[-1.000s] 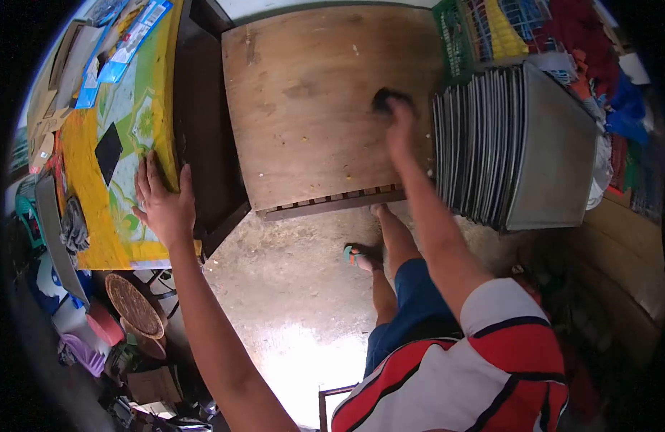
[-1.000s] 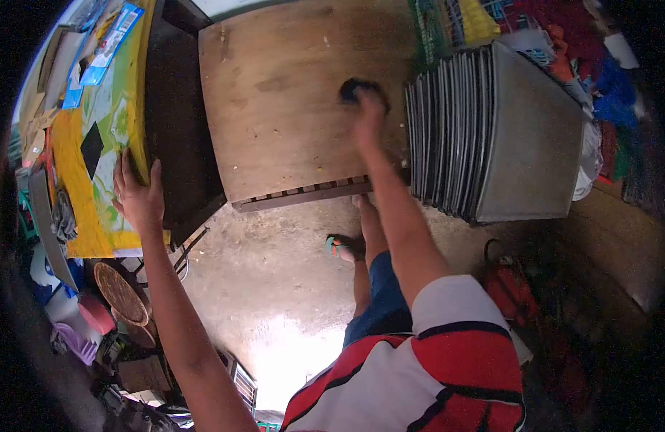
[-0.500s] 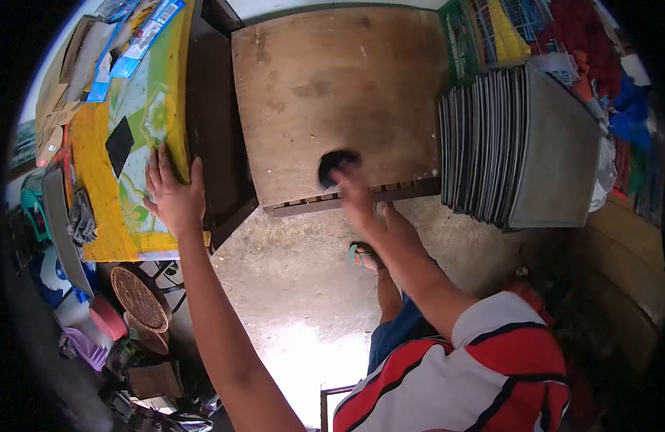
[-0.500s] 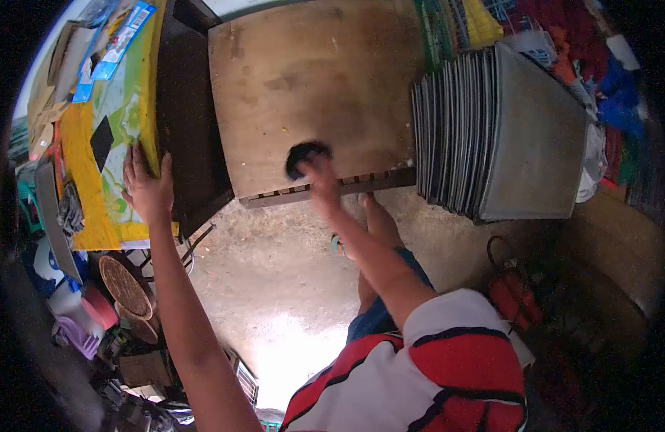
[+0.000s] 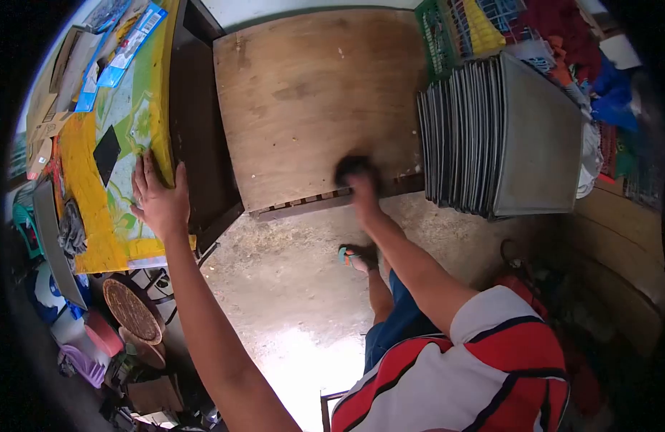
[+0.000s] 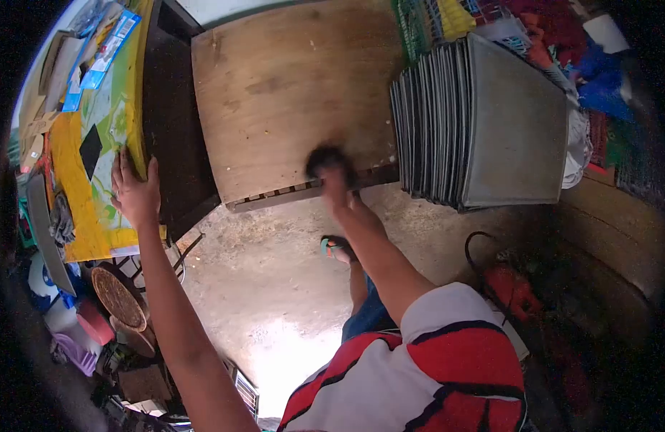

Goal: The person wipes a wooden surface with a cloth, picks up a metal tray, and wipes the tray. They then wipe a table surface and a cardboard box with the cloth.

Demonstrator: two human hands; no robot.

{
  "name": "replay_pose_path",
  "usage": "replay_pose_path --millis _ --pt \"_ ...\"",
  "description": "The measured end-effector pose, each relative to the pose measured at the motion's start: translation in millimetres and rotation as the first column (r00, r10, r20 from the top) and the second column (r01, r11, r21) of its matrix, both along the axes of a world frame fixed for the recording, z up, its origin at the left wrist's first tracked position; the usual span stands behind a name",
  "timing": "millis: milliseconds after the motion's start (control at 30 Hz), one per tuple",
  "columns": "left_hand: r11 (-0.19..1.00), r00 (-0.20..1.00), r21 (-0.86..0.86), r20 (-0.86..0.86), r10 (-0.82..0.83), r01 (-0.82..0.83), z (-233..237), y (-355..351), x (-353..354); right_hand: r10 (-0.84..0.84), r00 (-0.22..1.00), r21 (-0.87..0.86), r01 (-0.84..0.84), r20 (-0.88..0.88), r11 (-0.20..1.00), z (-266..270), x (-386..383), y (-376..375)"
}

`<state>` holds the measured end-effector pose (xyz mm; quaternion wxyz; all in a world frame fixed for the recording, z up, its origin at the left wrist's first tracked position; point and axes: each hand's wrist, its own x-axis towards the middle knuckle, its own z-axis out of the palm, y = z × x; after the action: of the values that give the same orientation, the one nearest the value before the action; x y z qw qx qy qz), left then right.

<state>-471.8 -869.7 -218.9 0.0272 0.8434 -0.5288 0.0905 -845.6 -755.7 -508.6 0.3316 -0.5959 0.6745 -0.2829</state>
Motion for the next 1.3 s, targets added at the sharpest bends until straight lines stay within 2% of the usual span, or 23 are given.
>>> replay_pose_path --millis 33,67,167,233,333,400,433,500,533,567,600,633,700,733,767,800,867,967,1000,1033,1100,1167,1300 --pt "1.0 1.0 0.007 -0.007 0.006 -0.006 0.9 0.2 -0.5 0.007 0.943 0.088 -0.038 0.332 0.995 18.1 30.2 6.6" --pt "1.0 1.0 0.014 -0.012 0.014 -0.014 1.8 0.1 -0.2 0.289 0.922 -0.016 -0.295 0.258 0.955 47.3 43.3 8.6" --pt "1.0 1.0 -0.006 -0.006 -0.014 0.014 1.5 1.7 1.0 -0.198 0.929 0.191 0.143 0.312 0.971 74.9 12.1 -39.0" --pt "1.0 1.0 -0.002 -0.001 -0.011 0.011 0.2 1.3 1.4 -0.266 0.94 -0.075 0.287 0.212 0.955 70.1 -49.2 -68.4" --pt "1.0 1.0 0.001 0.015 0.006 -0.006 -0.1 1.2 1.4 -0.526 0.646 -0.128 0.558 -0.553 0.82 47.2 -54.6 -67.0" --pt "1.0 1.0 -0.01 0.017 0.003 -0.003 -0.4 -0.9 1.3 -0.734 0.671 0.186 0.738 -0.103 0.648 40.1 20.1 -53.9" --pt "1.0 1.0 -0.017 0.013 -0.003 0.003 -0.9 0.2 1.6 -0.593 0.799 0.206 0.599 -0.097 0.774 6.0 62.3 -31.9" --pt "1.0 1.0 -0.019 0.004 -0.002 0.002 0.3 1.7 0.1 -0.147 0.853 0.47 -0.125 0.5 0.874 -14.2 141.6 25.1" --pt "1.0 1.0 -0.012 0.001 0.003 -0.003 2.2 1.7 -1.7 0.489 0.856 0.205 -0.515 0.166 0.832 39.6 147.5 30.0" --pt "1.0 1.0 -0.006 0.0 0.003 -0.003 3.9 -0.3 -1.3 0.146 0.86 0.318 -0.331 0.489 0.889 63.7 149.5 9.6" --pt "1.0 1.0 -0.016 0.003 -0.004 0.004 3.8 -1.7 0.5 -0.248 0.668 0.433 -0.123 0.702 0.893 87.7 151.6 -10.8" --pt "1.0 1.0 -0.022 0.004 -0.01 0.01 2.5 -1.4 1.4 -0.172 0.898 0.278 0.058 0.406 0.959 77.3 139.7 -24.0" --pt "1.0 1.0 -0.016 -0.003 -0.021 0.021 -1.3 1.8 1.0 -0.259 0.945 0.23 0.212 0.201 0.95 112.0 79.6 -96.0" --pt "1.0 1.0 -0.015 -0.007 -0.021 0.021 -0.7 1.6 0.9 -0.297 0.898 0.14 0.265 0.324 0.954 126.8 47.3 -133.3" --pt "1.0 1.0 -0.016 -0.007 -0.018 0.018 0.2 1.3 1.7 -0.335 0.93 0.054 0.346 -0.154 0.937 110.1 12.3 -163.6" --pt "1.0 1.0 -0.021 0.0 -0.017 0.017 0.5 0.6 2.7 -0.375 0.894 -0.017 0.383 -0.245 0.924 107.7 -20.7 -191.7" --pt "1.0 1.0 -0.025 0.012 -0.016 0.016 -0.7 1.2 2.3 -0.057 0.58 -0.057 0.019 -0.813 0.998 87.5 -87.1 -210.3" --pt "1.0 1.0 -0.008 0.015 -0.002 0.002 -0.2 0.3 1.7 0.139 0.269 0.147 0.009 -0.953 0.989 52.5 -104.4 -154.4" --pt "1.0 1.0 -0.008 0.007 -0.004 0.004 -0.4 1.3 0.2 0.032 0.527 0.212 0.283 -0.849 0.935 7.4 -109.6 -116.3" --pt "1.0 1.0 -0.009 0.002 -0.009 0.009 -0.4 2.1 -0.3 -0.042 0.671 0.363 0.451 -0.74 0.816 38.4 -93.2 -80.1" --pt "1.0 1.0 -0.013 0.01 -0.013 0.013 2.3 1.4 3.5 0.372 0.694 0.683 0.236 -0.616 0.691 -1.6 -112.7 -10.3" --pt "1.0 1.0 -0.007 0.02 -0.011 0.011 -0.6 1.2 3.4 0.529 0.673 0.8 0.16 -0.517 0.579 52.7 -96.0 -20.5" --pt "0.999 1.0 -0.026 0.0 -0.02 0.02 0.6 2.5 2.2 0.111 0.749 0.224 0.052 -0.653 0.973 70.8 -91.7 -115.6"
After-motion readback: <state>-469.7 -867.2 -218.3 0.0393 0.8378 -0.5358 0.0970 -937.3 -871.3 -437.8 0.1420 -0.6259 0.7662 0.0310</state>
